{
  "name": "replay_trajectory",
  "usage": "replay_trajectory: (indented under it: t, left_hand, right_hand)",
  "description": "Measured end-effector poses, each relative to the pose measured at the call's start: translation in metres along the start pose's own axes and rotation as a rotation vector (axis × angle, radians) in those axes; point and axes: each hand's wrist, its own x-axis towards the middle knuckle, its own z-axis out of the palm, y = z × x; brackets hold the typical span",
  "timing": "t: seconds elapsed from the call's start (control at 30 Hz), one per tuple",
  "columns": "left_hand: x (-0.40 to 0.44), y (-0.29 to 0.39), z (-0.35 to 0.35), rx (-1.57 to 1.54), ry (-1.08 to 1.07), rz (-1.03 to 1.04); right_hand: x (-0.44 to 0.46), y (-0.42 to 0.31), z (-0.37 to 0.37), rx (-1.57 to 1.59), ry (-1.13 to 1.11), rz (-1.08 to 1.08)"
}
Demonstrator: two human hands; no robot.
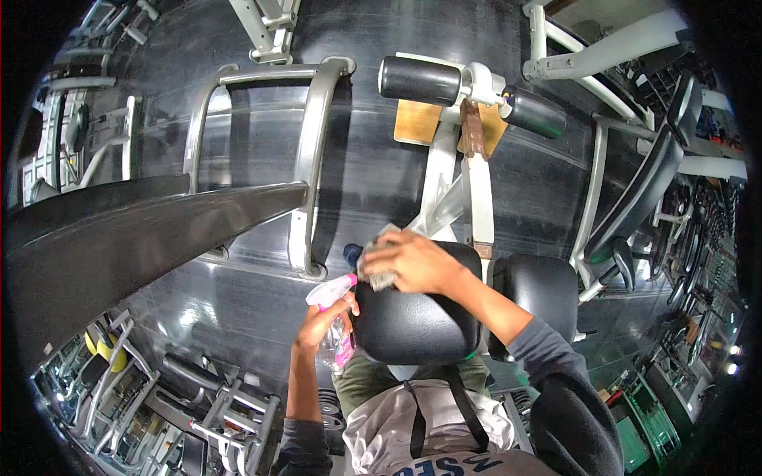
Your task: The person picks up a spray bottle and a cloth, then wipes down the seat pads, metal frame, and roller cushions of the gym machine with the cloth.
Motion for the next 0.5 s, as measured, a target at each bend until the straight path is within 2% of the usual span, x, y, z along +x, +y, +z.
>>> replay_trajectory:
  t: [0.07, 0.13, 0.2, 0.27, 0.4, 0.5]
  left_hand:
    - [-0.002, 0.0, 0.002, 0.046, 0.02, 0.024]
    - [-0.003, -0.004, 0.001, -0.013, 0.03, 0.027]
    - [-0.003, -0.001, 0.002, 0.015, 0.038, 0.028]
    - [-0.006, -0.002, 0.001, 0.046, 0.045, 0.029]
    - [-0.009, -0.002, 0.002, 0.037, 0.005, 0.0]
    - [-0.021, 0.003, 0.01, 0.021, 0.049, -0.052]
  right_hand:
    - [-0.016, -0.018, 0.007, -0.013, 0.021, -0.153]
    - [-0.029, -0.028, -0.009, 0.094, -0.05, -0.149]
    - [-0.04, -0.022, -0.021, 0.145, -0.103, -0.113]
    - [-0.04, -0.005, -0.014, 0.112, 0.095, -0.068]
    - [-0.017, 0.013, -0.01, 0.113, 0.159, 0.169]
    - [-0.009, 0.019, -0.001, 0.049, 0.174, 0.212]
